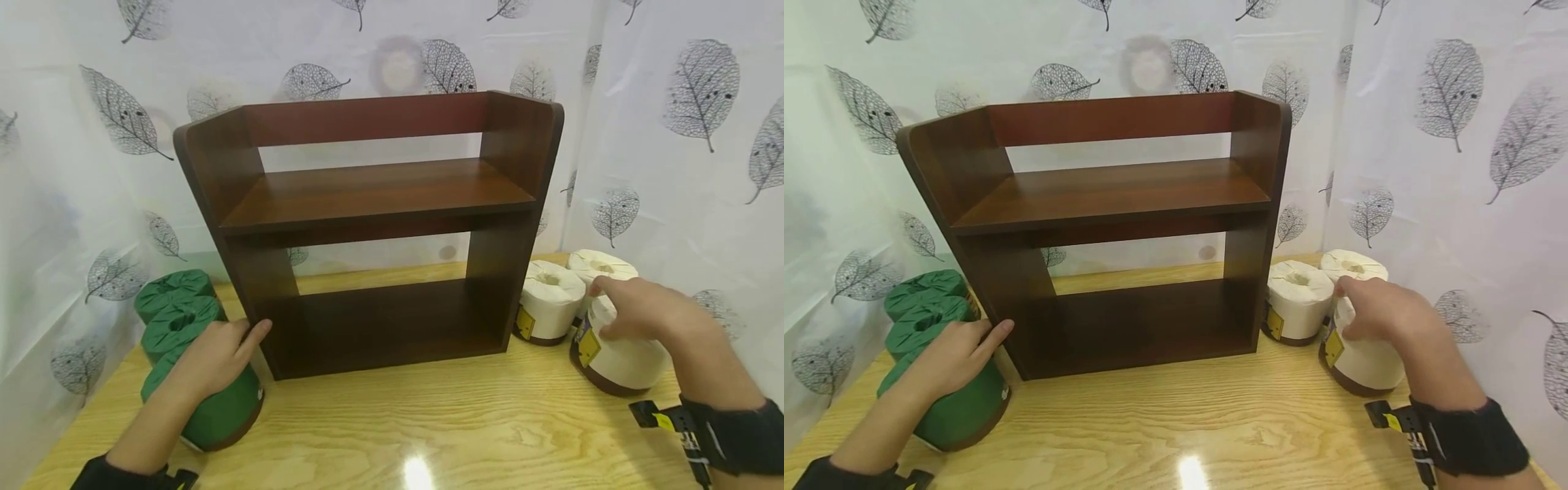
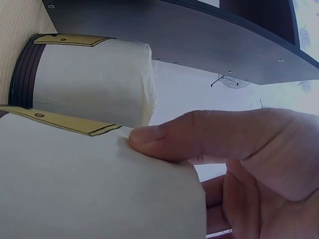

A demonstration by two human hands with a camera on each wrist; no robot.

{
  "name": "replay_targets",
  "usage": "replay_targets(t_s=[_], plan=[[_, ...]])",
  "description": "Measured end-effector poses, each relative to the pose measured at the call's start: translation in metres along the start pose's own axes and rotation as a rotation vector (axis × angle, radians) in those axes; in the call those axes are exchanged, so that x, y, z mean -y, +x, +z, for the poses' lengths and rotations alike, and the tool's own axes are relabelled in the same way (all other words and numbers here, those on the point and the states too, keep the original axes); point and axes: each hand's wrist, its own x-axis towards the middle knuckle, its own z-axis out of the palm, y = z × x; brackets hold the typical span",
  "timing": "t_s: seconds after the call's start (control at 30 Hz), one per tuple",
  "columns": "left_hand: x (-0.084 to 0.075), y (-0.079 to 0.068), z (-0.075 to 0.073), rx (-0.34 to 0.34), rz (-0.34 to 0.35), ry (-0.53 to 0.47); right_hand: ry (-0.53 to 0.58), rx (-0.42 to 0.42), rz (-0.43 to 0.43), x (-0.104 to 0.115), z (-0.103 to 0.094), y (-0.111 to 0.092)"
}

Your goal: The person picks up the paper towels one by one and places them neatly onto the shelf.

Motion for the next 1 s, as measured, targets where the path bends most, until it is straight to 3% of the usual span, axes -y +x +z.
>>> replay_targets(t_s=[0.57,1.0], plan=[[-0.002,0.001,-0.002,0.006,0.004,0.016,0.054,0.061,-0.056,0.018,-0.009,-0.012],[-0.002,0.002,-0.002,0.011,0.001,0.026,0.027,-0.046,-0.187,0.052,-0.018,-0.033]])
